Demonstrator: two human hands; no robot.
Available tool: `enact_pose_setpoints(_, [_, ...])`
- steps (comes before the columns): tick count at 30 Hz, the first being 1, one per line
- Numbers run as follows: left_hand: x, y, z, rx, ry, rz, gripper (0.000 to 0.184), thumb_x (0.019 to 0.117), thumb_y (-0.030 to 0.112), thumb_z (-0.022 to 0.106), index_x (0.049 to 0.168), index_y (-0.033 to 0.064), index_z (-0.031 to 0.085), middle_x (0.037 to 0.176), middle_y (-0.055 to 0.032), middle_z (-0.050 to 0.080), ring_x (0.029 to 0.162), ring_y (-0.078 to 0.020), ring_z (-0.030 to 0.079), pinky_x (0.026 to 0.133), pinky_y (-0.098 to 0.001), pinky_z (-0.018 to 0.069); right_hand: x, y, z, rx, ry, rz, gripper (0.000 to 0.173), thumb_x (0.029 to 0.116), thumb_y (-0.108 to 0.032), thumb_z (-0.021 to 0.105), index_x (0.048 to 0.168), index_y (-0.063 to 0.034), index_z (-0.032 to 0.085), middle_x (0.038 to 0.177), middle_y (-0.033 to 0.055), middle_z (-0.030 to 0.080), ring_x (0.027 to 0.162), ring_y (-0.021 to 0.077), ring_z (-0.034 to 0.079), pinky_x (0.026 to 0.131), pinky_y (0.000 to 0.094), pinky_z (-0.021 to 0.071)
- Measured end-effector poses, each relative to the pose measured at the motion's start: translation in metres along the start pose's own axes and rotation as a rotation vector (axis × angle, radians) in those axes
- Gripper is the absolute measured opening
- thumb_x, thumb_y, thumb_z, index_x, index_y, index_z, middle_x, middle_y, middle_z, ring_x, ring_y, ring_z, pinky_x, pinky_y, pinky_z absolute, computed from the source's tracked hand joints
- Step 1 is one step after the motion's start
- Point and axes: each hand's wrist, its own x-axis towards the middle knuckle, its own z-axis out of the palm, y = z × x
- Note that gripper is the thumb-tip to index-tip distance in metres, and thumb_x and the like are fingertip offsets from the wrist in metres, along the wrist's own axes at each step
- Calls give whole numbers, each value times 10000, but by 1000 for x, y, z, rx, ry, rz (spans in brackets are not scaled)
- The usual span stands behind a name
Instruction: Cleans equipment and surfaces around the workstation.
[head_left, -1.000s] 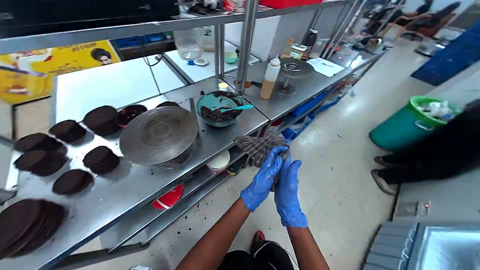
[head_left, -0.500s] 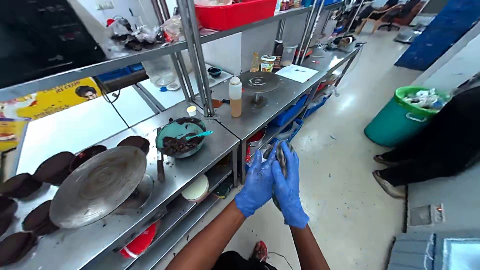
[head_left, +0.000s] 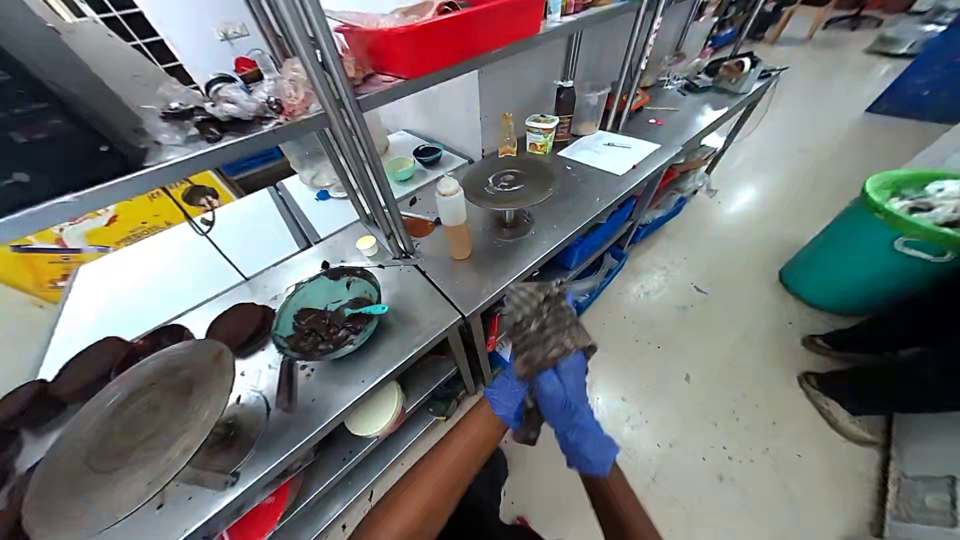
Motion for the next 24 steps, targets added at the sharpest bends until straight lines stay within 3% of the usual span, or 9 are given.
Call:
enact_pose_setpoints(3, [52,-4,23,-322,-189,-73,667,1076,565,168,1550,135,358,1410,-24,572,1279,-79,545,1087,-331,472,62,25,-30,-26,-113,249,360,1009,-388,576,1174,-84,677,1003,61,700,928,141,669,821,420,564])
enact_pose_setpoints(5, [84,-13,18,-524,-349,-166,917,948,803,218,1542,127,396,1376,-61,616,1249,-163,592,1068,-379,496,102,50,-47,-98,-132,363,475,1051,-493,476,989,-76,695,807,88,648,706,199,623,619,455,514])
enact_pose_setpoints(7, [118,-24,4,-784,-449,-160,1112,817,942,215,1587,154,367,1465,-109,557,1310,-230,561,1100,-408,459,143,73,-61,-1,-66,500,522,1068,-524,396,1185,-96,670,1025,63,684,919,147,652,805,434,561])
enact_pose_setpoints(9, [159,-30,-5,-1014,-465,-86,1135,791,962,170,1627,202,274,1631,-120,358,1472,-292,398,1194,-491,348,174,93,-67,217,115,589,538,1073,-523,367,1357,-135,609,1246,45,677,1138,135,640,984,436,540])
enact_pose_setpoints(12, [219,-32,1,-991,-373,-32,1085,810,947,177,1645,256,214,1684,-74,251,1538,-272,262,1209,-544,286,191,95,-49,250,141,582,542,1078,-522,318,1408,-167,560,1191,25,686,1039,120,669,871,398,588])
enact_pose_setpoints(14, [254,-24,5,-683,-257,56,942,918,848,170,1639,247,238,1634,-35,366,1474,-200,382,1174,-454,385,188,99,-11,173,-16,445,540,1062,-413,381,1460,-79,528,1345,52,647,1203,114,619,1018,351,530])
enact_pose_setpoints(16, [286,-21,-4,-513,-147,154,700,1049,639,241,1631,250,270,1640,27,358,1468,-133,384,1189,-414,376,181,112,26,75,-133,217,571,1049,-334,428,1468,46,506,1547,201,473,1468,258,416,1235,460,297])
enact_pose_setpoints(19, [321,-28,-11,-572,-89,216,593,1092,527,268,1637,296,229,1626,66,363,1408,-59,430,1133,-331,414,197,124,40,156,-189,177,557,1057,-324,435,1445,66,522,1547,263,439,1498,293,362,1246,423,282])
enact_pose_setpoints(24, [330,-3,23,-412,95,96,739,1087,535,203,1563,-26,277,1528,-101,469,1373,-43,454,1167,-258,369,300,169,19,120,-248,216,525,1030,-424,433,1487,-197,555,1681,94,271,1571,277,169,1265,507,199])
